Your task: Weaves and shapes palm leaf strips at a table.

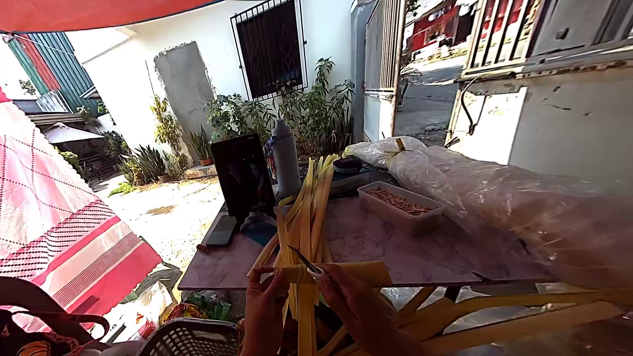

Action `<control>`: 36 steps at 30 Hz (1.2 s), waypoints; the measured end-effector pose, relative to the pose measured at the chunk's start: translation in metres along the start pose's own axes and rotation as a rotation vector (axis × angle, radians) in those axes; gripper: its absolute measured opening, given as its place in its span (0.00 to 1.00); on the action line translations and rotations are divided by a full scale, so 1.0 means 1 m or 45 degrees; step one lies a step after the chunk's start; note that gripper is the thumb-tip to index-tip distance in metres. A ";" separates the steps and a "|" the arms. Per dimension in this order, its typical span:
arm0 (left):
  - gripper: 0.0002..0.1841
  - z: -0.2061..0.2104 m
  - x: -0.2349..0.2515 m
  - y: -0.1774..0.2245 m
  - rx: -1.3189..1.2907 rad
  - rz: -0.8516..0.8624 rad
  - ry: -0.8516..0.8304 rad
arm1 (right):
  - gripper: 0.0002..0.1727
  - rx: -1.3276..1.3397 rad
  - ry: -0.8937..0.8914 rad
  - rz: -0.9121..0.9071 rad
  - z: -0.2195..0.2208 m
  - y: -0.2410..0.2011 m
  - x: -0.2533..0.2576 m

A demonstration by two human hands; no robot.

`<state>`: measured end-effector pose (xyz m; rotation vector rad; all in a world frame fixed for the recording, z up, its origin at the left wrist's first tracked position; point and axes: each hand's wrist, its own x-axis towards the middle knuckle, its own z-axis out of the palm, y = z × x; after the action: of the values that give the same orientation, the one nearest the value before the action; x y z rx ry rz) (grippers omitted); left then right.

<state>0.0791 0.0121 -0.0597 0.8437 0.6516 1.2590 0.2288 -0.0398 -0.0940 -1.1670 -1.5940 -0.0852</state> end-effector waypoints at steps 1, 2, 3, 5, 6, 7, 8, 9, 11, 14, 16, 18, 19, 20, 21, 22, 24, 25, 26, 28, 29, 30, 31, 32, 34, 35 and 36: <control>0.08 0.001 -0.001 0.001 -0.015 0.000 -0.025 | 0.24 0.006 -0.010 0.006 -0.001 0.001 0.000; 0.10 0.002 -0.003 0.003 -0.026 -0.004 -0.052 | 0.24 0.014 -0.028 0.016 -0.002 0.002 -0.001; 0.11 0.003 -0.004 0.004 -0.036 -0.011 -0.078 | 0.25 0.016 -0.042 0.021 -0.002 0.003 -0.002; 0.14 0.004 -0.007 0.007 -0.049 -0.013 -0.135 | 0.25 0.015 -0.058 0.018 -0.002 0.004 -0.003; 0.16 0.005 -0.008 0.008 -0.040 -0.008 -0.160 | 0.25 0.017 -0.056 0.012 -0.001 0.004 -0.004; 0.16 0.005 -0.010 0.010 -0.022 -0.003 -0.187 | 0.24 0.005 -0.047 -0.006 -0.001 0.005 -0.005; 0.17 0.006 -0.011 0.011 -0.010 -0.006 -0.199 | 0.24 -0.008 -0.035 -0.031 0.000 0.004 -0.005; 0.17 0.006 -0.013 0.012 -0.006 -0.009 -0.204 | 0.23 -0.024 -0.030 -0.056 0.000 0.004 -0.005; 0.18 0.008 -0.015 0.015 0.004 -0.018 -0.206 | 0.22 -0.053 -0.037 -0.093 0.000 0.002 -0.005; 0.18 0.008 -0.017 0.016 0.000 -0.031 -0.219 | 0.22 -0.078 -0.074 -0.104 0.000 -0.001 -0.004; 0.18 0.007 -0.017 0.016 -0.001 -0.042 -0.231 | 0.21 -0.100 -0.079 -0.121 0.001 -0.001 -0.005; 0.19 0.007 -0.017 0.016 -0.008 -0.061 -0.244 | 0.21 -0.134 -0.068 -0.152 0.002 0.001 -0.006; 0.19 0.007 -0.017 0.016 -0.012 -0.070 -0.248 | 0.21 -0.160 -0.061 -0.171 0.002 0.002 -0.006; 0.19 0.007 -0.017 0.017 -0.017 -0.080 -0.255 | 0.21 -0.185 -0.057 -0.183 0.002 0.003 -0.006; 0.19 0.005 -0.017 0.017 -0.028 -0.094 -0.262 | 0.21 -0.209 -0.051 -0.190 0.002 0.004 -0.007; 0.19 0.004 -0.016 0.017 -0.043 -0.112 -0.273 | 0.21 -0.238 -0.039 -0.202 0.002 0.004 -0.008; 0.18 0.001 -0.015 0.020 -0.068 -0.153 -0.315 | 0.21 -0.291 -0.011 -0.228 0.002 0.006 -0.010; 0.18 0.000 -0.015 0.021 -0.071 -0.173 -0.334 | 0.21 -0.308 0.001 -0.242 0.002 0.006 -0.012; 0.19 0.000 -0.016 0.021 -0.065 -0.194 -0.351 | 0.21 -0.325 0.012 -0.256 0.002 0.006 -0.014; 0.21 0.002 -0.018 0.022 -0.038 -0.230 -0.385 | 0.21 -0.353 0.036 -0.273 0.003 0.005 -0.015; 0.23 0.003 -0.019 0.020 -0.027 -0.245 -0.414 | 0.22 -0.360 0.049 -0.278 0.004 0.005 -0.015; 0.25 0.004 -0.020 0.019 -0.023 -0.258 -0.464 | 0.22 -0.355 0.055 -0.279 0.005 0.004 -0.014; 0.27 0.004 -0.022 0.017 -0.015 -0.266 -0.519 | 0.22 -0.336 0.050 -0.275 0.005 0.004 -0.014; 0.29 0.005 -0.024 0.017 -0.002 -0.264 -0.556 | 0.22 -0.305 0.044 -0.265 0.005 0.003 -0.014; 0.34 0.007 -0.025 0.021 0.047 -0.257 -0.586 | 0.22 -0.219 0.038 -0.249 0.003 0.002 -0.012; 0.38 0.006 -0.025 0.024 0.056 -0.257 -0.583 | 0.22 -0.160 0.026 -0.234 0.001 0.002 -0.012; 0.42 0.005 -0.025 0.026 0.038 -0.260 -0.583 | 0.22 -0.101 0.014 -0.220 -0.002 0.002 -0.012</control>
<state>0.0641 -0.0107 -0.0361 1.0213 0.3762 0.8338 0.2301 -0.0471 -0.1031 -1.0849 -1.6925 -0.2689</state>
